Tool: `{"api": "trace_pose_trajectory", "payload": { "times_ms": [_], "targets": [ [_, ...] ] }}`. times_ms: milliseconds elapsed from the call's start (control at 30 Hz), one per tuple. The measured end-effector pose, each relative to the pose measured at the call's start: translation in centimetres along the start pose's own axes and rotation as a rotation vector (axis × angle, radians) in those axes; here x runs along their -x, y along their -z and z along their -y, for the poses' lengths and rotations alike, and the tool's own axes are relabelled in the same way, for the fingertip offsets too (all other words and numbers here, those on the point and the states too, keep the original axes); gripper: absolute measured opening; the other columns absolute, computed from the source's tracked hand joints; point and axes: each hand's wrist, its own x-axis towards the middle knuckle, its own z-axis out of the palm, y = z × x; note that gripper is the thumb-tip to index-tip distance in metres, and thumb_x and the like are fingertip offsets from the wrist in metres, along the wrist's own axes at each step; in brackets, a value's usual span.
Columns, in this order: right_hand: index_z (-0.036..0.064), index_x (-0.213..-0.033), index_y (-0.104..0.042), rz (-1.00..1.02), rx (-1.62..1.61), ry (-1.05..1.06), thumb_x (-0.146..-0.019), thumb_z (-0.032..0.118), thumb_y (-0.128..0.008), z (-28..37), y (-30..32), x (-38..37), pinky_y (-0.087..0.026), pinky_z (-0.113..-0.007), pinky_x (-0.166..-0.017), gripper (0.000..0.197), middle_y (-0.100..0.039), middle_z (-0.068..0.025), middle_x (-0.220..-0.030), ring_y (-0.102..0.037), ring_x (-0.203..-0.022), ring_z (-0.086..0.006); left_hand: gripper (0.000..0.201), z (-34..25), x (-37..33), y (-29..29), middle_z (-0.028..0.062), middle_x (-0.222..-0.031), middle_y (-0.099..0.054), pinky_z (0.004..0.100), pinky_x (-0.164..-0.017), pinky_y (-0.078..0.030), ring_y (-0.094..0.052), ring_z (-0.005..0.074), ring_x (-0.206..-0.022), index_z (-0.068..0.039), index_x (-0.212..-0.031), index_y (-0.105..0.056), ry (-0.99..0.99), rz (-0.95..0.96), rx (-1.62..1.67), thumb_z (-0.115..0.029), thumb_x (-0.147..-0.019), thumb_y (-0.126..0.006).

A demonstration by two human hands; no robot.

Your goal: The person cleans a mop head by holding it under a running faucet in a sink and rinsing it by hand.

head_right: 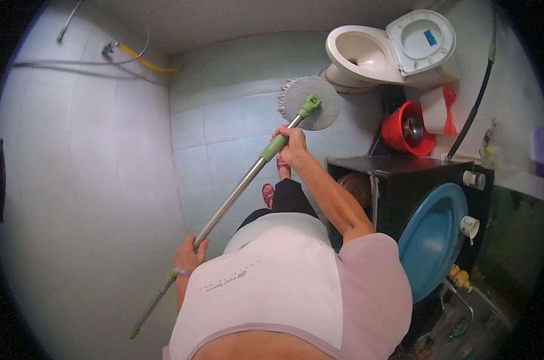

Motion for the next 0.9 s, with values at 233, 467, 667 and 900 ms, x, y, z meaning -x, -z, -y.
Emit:
{"api": "trace_pose_trajectory", "payload": {
  "times_ms": [233,467,667,900],
  "targets": [
    [0.0002,-0.071,-0.045,-0.161,-0.012,-0.029,-0.069,0.004,-0.047,0.1,5.0,-7.5,-0.042,-0.037,-0.066,0.005,-0.047,-0.0123,-0.071,-0.047,-0.067,-0.0234,0.034,-4.4,-5.2,2.6,0.0128,-0.056,-0.052,0.0408,-0.047,-0.039,-0.052,0.0341,-0.053,-0.008,-0.068,-0.049,-0.104,-0.009,-0.203,-0.04,-0.072,-0.058],
    [0.0,-0.068,-0.044,-0.404,-0.177,-0.008,-0.066,0.007,-0.049,2.7,5.0,-8.4,-0.042,-0.036,-0.06,0.009,-0.045,-0.0116,-0.065,-0.047,-0.061,-0.0237,0.035,-6.5,-13.8,5.4,0.0103,-0.055,-0.053,0.039,-0.044,-0.04,-0.052,0.031,-0.049,-0.008,-0.065,-0.046,-0.341,-0.008,-0.28,-0.04,-0.071,-0.06],
    [0.001,-0.065,-0.047,-0.389,-0.322,0.093,-0.066,0.011,-0.049,4.5,7.6,-8.2,-0.042,-0.035,-0.062,0.01,-0.049,-0.012,-0.064,-0.049,-0.062,-0.0237,0.032,-13.7,-20.9,11.1,0.01,-0.057,-0.054,0.0376,-0.045,-0.04,-0.054,0.0294,-0.052,-0.007,-0.071,-0.048,-0.635,0.073,-0.505,-0.036,-0.073,-0.059],
    [0.0029,-0.067,-0.045,-0.483,-0.987,0.445,-0.069,0.014,-0.047,-1.5,13.8,-3.1,-0.043,-0.036,-0.064,0.011,-0.047,-0.0085,-0.065,-0.048,-0.062,-0.0224,0.033,-25.4,-22.5,14.1,0.0094,-0.061,-0.056,0.0375,-0.053,-0.04,-0.055,0.0289,-0.058,-0.006,-0.069,-0.048,-1.347,0.009,-0.794,-0.037,-0.07,-0.062]
  ]
}}
